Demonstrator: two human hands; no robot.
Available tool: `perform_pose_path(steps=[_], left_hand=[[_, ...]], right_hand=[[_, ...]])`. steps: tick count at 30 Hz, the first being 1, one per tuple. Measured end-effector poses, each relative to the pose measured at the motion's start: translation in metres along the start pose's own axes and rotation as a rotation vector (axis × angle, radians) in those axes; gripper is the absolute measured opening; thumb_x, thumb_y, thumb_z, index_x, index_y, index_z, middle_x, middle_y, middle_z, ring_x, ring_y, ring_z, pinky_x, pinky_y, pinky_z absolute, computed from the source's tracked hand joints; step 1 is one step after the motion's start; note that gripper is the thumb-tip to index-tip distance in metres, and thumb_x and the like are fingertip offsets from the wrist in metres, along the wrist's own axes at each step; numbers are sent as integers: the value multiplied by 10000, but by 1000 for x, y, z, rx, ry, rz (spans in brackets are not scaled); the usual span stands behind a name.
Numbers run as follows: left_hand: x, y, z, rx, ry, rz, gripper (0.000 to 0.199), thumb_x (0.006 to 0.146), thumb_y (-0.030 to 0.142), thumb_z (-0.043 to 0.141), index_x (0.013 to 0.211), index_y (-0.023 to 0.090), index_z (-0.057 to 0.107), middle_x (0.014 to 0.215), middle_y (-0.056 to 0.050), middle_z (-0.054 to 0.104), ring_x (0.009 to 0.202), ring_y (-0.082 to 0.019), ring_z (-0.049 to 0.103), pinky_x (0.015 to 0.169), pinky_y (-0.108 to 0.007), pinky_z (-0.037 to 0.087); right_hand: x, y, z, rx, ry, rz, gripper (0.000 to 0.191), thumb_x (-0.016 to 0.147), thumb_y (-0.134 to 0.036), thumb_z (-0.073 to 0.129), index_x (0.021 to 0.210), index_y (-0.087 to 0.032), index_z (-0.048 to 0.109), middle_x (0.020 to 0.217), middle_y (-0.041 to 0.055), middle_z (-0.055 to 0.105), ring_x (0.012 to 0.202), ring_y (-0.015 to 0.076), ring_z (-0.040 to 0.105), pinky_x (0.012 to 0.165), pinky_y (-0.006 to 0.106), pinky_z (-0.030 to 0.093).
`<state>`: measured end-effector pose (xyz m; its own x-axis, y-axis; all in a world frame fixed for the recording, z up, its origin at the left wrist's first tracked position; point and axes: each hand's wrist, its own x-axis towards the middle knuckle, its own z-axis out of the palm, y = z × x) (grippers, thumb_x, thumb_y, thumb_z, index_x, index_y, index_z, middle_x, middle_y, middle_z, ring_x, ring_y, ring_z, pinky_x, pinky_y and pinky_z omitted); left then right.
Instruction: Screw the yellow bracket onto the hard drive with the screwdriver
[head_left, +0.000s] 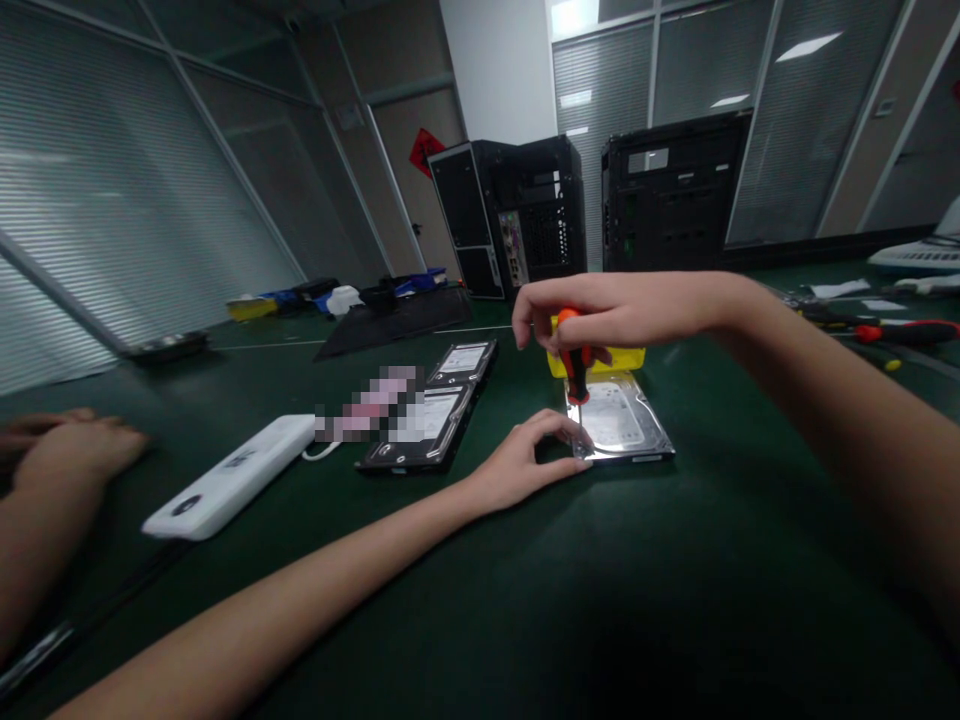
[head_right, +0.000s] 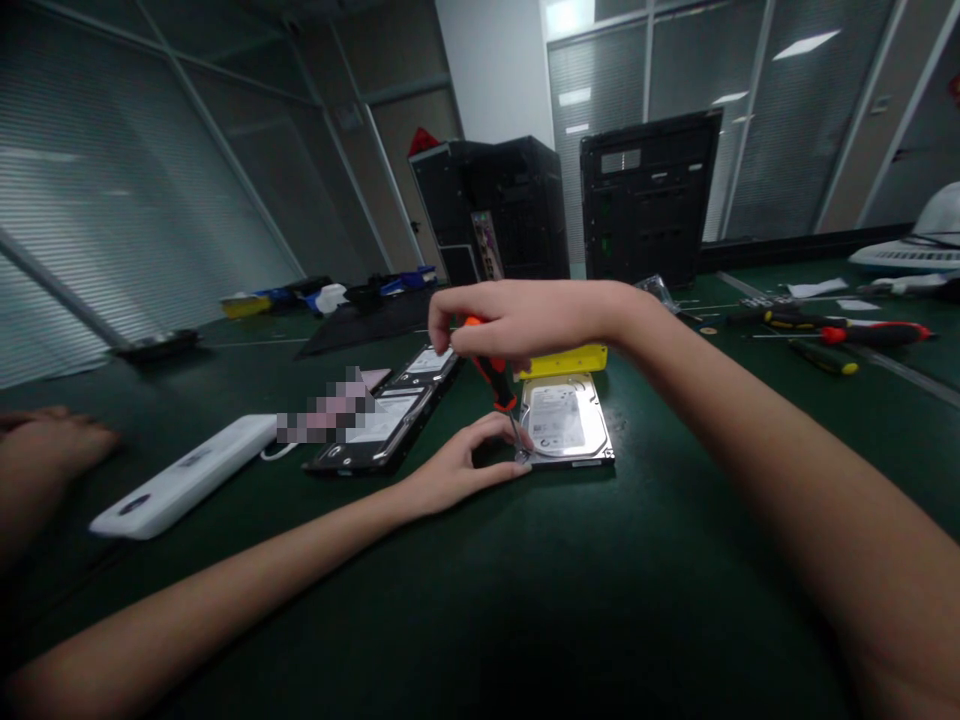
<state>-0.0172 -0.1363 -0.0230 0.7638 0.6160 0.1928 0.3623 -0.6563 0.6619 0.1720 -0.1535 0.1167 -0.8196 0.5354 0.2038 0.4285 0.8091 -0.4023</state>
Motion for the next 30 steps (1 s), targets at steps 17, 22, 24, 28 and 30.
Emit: perform_pose_path(steps=[17, 22, 24, 28, 30], left_hand=[[0, 2, 0, -22, 5, 15, 240, 796, 323, 576, 997, 191, 572, 1015, -36, 544, 973, -160, 512, 885, -306, 399], [-1, 4, -1, -11, 1, -14, 255, 794, 334, 574, 1005, 191, 569, 1027, -39, 543, 976, -165, 512, 885, -316, 397], [-1, 5, -2, -11, 2, -18, 247, 794, 329, 572, 1000, 192, 570, 1027, -38, 543, 979, -168, 511, 888, -323, 395], [-1, 7, -3, -18, -10, -21, 244, 798, 328, 564, 1005, 197, 573, 1036, -38, 543, 983, -172, 508, 885, -331, 395], [-1, 7, -3, -16, -12, -25, 253, 798, 336, 563, 1009, 197, 573, 1048, -40, 542, 983, -173, 508, 883, -331, 396]], right_hand=[[-3, -1, -6, 131, -74, 97, 220, 853, -233, 423, 1048, -151, 487, 970, 49, 539, 879, 137, 520, 734, 264, 445], [0, -1, -3, 40, -70, 48, 207, 860, -304, 407, 964, -159, 512, 942, 43, 545, 829, 126, 520, 709, 255, 436], [-1, 0, -2, 35, -46, 84, 207, 852, -261, 405, 1021, -171, 483, 990, 47, 538, 816, 125, 523, 686, 256, 435], [-3, 0, -2, 24, -3, 115, 301, 837, -238, 407, 1135, -196, 403, 1047, 55, 513, 849, 142, 511, 694, 270, 433], [-3, 0, -1, 45, -7, 100, 320, 833, -248, 413, 1147, -197, 378, 1063, 58, 505, 850, 143, 507, 692, 270, 434]])
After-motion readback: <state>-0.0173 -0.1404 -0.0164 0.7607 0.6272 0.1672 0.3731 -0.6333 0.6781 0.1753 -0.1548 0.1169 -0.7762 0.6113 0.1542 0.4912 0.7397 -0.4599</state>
